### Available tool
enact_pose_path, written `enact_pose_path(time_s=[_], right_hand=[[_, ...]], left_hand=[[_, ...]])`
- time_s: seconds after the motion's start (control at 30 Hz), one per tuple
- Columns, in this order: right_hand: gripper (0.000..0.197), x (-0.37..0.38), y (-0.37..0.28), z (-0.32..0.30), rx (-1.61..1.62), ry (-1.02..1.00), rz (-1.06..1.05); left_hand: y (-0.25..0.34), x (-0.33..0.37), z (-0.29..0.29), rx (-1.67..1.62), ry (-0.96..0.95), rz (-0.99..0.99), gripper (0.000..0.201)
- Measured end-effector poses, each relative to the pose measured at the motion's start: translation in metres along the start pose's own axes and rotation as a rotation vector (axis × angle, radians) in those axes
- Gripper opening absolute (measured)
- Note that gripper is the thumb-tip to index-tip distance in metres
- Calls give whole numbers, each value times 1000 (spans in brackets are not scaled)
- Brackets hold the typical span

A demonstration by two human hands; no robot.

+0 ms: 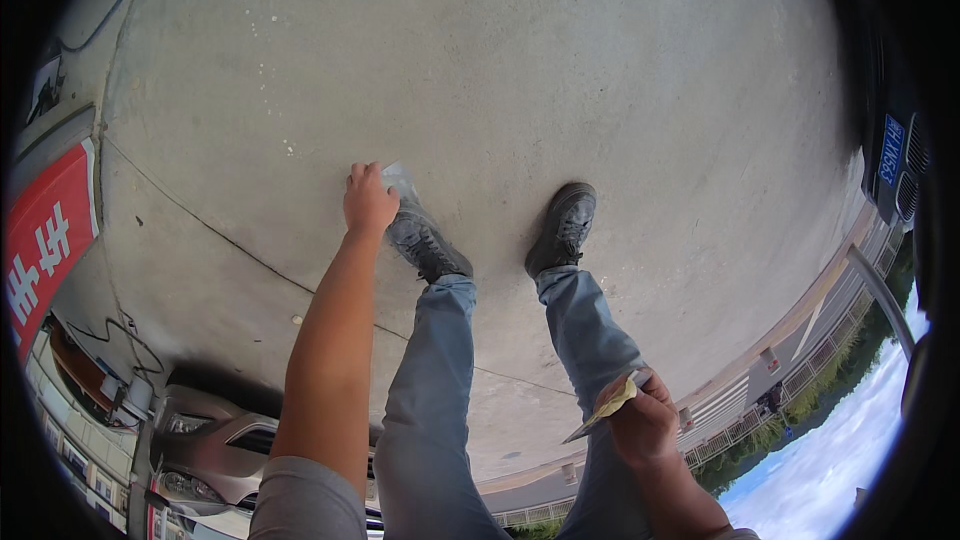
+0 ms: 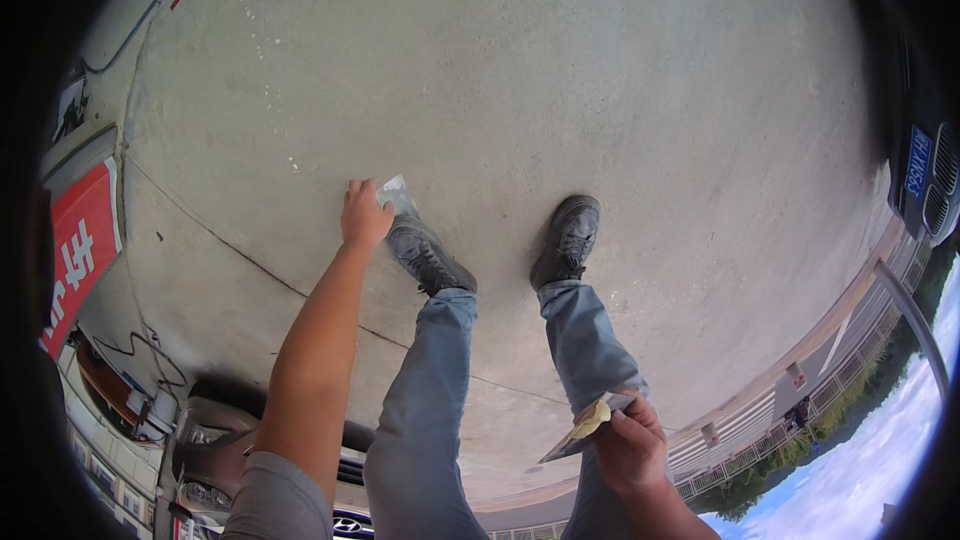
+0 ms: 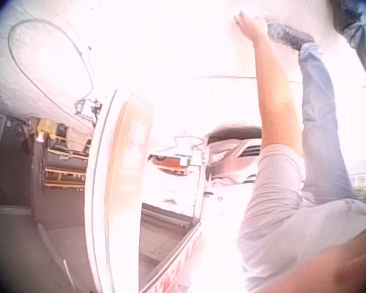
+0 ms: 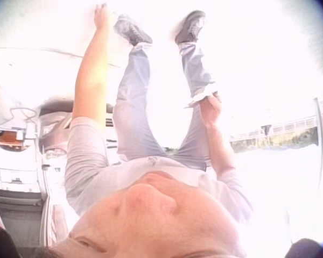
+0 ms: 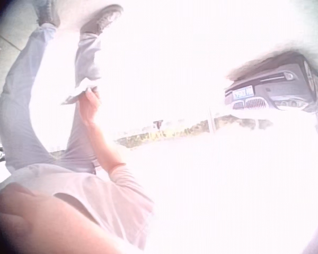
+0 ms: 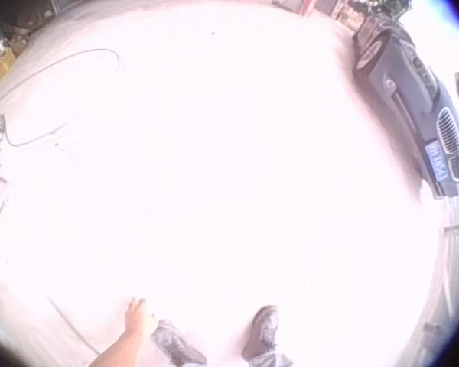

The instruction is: The person applies a yellow body filler to a silver car's rear quarter panel using a spreader, then walks to a workbench to load more filler from a can onto the spreader. The person returns to a black car and applies the filler to a damaged area on the driver's door.

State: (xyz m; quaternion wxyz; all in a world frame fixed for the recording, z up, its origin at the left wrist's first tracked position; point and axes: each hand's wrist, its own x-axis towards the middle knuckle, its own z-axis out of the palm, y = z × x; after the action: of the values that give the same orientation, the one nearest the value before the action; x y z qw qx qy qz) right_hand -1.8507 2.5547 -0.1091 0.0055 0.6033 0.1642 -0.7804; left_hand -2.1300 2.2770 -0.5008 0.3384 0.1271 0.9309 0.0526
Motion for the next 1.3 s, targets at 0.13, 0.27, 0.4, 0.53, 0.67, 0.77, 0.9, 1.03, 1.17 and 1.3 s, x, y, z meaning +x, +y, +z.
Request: enact_pose_path(time_s=[0.13,0.27,0.4,0.53,0.67,0.77,0.9,1.03,1.17,1.3], right_hand=[[16,14,-4,-3,22,108,15],[19,19,-11,-15,83,29,98],[22,18,-16,-26,41,12,120],[28,14,-9,-27,-19,128,67],[31,-1,-21,8,-43,43,-82],[29,-46,-72,76,-50,-104,-246],[25,-166,-153,218,-153,-418,-487],[28,-312,-195,338,-357,-817,-660],[31,-422,-209,404,-837,-1125,-907],[35,-467,-245,446,-1257,-1188,-1243]], left_hand=[[-1,16,33,109,-36,19,49],[4,21,36,157,16,-6,46],[-1,37,28,-73,-206,25,33],[12,24,-4,-526,-87,92,26],[52,-54,-123,-1056,-133,-85,25],[86,-167,-266,-1533,-239,-174,20],[117,-323,-478,-1483,-262,-110,13],[157,-425,-631,-1554,-109,236,9],[163,-463,-735,-1385,100,419,9],[178,-469,-791,-1414,273,520,8]])
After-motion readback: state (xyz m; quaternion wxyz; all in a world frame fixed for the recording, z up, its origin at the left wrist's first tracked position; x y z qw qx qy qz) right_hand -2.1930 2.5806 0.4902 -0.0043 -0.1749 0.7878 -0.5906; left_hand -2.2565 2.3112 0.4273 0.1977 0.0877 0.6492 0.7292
